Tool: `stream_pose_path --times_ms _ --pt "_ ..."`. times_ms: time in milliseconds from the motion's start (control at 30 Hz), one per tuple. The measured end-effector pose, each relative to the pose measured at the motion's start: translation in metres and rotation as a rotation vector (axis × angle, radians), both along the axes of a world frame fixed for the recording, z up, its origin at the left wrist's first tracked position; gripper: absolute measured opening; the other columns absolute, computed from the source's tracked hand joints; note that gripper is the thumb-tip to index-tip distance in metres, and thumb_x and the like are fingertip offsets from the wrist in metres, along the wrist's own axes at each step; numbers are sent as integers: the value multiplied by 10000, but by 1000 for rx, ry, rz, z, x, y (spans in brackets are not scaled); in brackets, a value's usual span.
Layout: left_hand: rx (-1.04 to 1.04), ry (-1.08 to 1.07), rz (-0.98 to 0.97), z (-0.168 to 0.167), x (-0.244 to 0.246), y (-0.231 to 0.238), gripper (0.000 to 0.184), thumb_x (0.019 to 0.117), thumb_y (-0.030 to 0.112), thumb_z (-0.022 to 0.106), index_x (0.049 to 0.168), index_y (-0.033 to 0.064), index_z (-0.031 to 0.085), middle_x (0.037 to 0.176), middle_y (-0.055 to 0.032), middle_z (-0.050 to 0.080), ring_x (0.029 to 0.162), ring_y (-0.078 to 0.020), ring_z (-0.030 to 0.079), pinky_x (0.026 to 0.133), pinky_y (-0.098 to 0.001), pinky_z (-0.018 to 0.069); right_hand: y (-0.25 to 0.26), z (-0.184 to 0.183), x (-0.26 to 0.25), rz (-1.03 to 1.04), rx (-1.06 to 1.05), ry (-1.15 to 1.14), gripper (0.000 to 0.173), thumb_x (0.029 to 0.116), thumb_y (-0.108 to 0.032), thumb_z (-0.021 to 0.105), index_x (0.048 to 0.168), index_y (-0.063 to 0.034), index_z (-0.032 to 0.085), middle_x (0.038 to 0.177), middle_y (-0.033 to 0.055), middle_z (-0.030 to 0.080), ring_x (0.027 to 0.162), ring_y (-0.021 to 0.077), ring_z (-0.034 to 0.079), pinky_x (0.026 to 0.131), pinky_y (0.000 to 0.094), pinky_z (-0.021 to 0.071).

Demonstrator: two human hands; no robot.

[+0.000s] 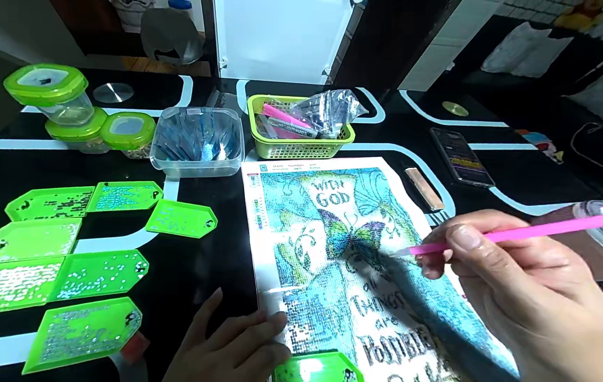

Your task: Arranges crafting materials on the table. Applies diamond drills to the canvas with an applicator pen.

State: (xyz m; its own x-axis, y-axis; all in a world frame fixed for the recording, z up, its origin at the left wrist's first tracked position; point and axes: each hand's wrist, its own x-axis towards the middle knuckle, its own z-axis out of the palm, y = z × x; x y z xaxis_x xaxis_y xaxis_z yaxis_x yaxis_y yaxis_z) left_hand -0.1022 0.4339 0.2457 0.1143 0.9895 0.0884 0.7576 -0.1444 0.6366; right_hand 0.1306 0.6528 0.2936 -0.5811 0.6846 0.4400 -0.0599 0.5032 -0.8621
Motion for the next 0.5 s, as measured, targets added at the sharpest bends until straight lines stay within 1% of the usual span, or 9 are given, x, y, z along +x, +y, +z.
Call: stream_pose_path --times_ms 100,200,300,367,500 --pt "13 -2 3 -1 1 0 432 925 450 705 1195 114 736 1401 -62 659 1339 -274 582 1180 -678 159 -4 -8 0 38 -60 -80 205 1048 -362 588 1047 -218 734 875 -37 720 730 72 698 674 218 608" --pt "7 -7 1 -1 2 0 416 922 427 711 1194 113 736 1398 -59 662 1336 -277 584 1178 -680 160 -11 -24 -7 85 -243 -118 237 1068 -360 545 1062 -210 728 927 -20 739 761 70 710 688 216 608" --pt "0 -13 -11 0 4 0 424 924 431 712 1197 108 740 1390 -68 666 1329 -283 590 1171 -692 168 -24 -46 -14 108 -400 -131 170 1051 -251 592 1039 -144 723 901 -14 740 759 65 706 688 221 606" --pt "-8 -15 -16 1 4 -1 432 921 432 717 1197 101 738 1393 -80 663 1328 -295 591 1168 -701 166 -28 -55 -16 123 -415 -126 138 1042 -205 608 1051 -117 714 906 -27 737 779 56 706 709 218 608" --pt "-14 0 -11 1 5 -1 443 920 436 718 1210 101 734 1399 -78 659 1323 -297 594 1166 -698 178 -19 -59 -24 154 -384 -121 156 1050 -201 593 1052 -109 719 906 -14 743 799 60 707 754 218 602"
